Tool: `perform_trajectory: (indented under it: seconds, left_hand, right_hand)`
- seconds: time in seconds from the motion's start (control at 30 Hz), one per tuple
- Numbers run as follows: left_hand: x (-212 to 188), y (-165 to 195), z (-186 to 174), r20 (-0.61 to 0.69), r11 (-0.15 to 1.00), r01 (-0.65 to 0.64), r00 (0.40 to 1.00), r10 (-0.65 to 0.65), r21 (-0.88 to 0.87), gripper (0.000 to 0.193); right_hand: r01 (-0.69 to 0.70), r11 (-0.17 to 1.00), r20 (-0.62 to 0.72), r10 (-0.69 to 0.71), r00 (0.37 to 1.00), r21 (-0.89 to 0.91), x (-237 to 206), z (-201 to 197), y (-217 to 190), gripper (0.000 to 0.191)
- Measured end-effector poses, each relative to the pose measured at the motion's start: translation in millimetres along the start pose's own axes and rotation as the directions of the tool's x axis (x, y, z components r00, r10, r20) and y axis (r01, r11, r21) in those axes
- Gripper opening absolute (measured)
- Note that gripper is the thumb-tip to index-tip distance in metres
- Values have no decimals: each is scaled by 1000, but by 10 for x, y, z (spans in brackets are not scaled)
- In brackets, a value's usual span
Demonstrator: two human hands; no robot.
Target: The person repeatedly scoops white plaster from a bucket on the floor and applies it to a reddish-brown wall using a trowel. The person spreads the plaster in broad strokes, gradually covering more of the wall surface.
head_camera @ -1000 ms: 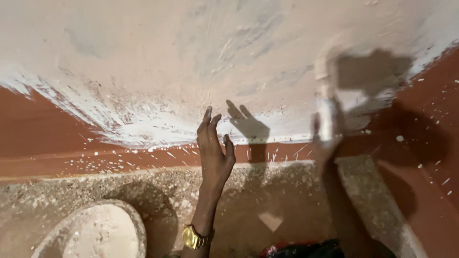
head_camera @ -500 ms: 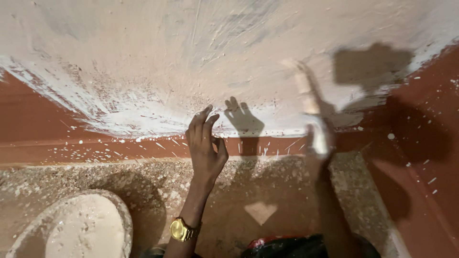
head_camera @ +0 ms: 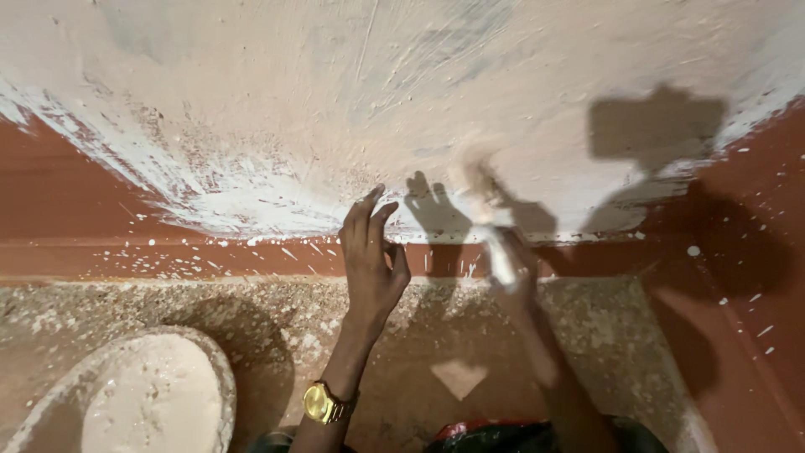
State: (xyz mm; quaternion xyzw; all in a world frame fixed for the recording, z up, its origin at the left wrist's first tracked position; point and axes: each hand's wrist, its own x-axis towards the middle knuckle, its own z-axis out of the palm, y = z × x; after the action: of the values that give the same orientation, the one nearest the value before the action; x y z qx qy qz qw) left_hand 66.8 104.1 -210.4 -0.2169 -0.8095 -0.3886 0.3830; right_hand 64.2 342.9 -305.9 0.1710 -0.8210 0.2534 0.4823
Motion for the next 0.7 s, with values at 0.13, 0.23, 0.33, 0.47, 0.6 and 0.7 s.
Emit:
perform_trajectory:
  seconds: [0.13,0.23,0.33,0.47,0.6,0.7]
  left_hand:
    - [19,3,-5,-72,990,99,992,-106,-98,61]
    - [6,36,-6,-86,981,132,986,-145,-141,59]
    - [25,65,-4,-87,986,116,988,-127,-124,58]
    - [61,97,12,-70,982,119,989,-130,-149,56]
    - [29,96,53,-39,982,120,991,-127,-144,61]
    - [-15,48,113,-85,991,57,994,-68,-125,66]
  right_hand:
    - [122,993,149,-122,981,8,-99,103,-105,29]
    - [-2,1000,2,2,1000,-13,-9,-106,174,29]
    - [-207,978,-274,193,942,-21,121,-511,554,28]
    - [-346,938,-526,307,793,26,229,-967,823,28]
    - [-303,953,-497,270,824,14,281,-860,707,27]
    - [-165,986,-282,151,948,-27,206,-464,396,27]
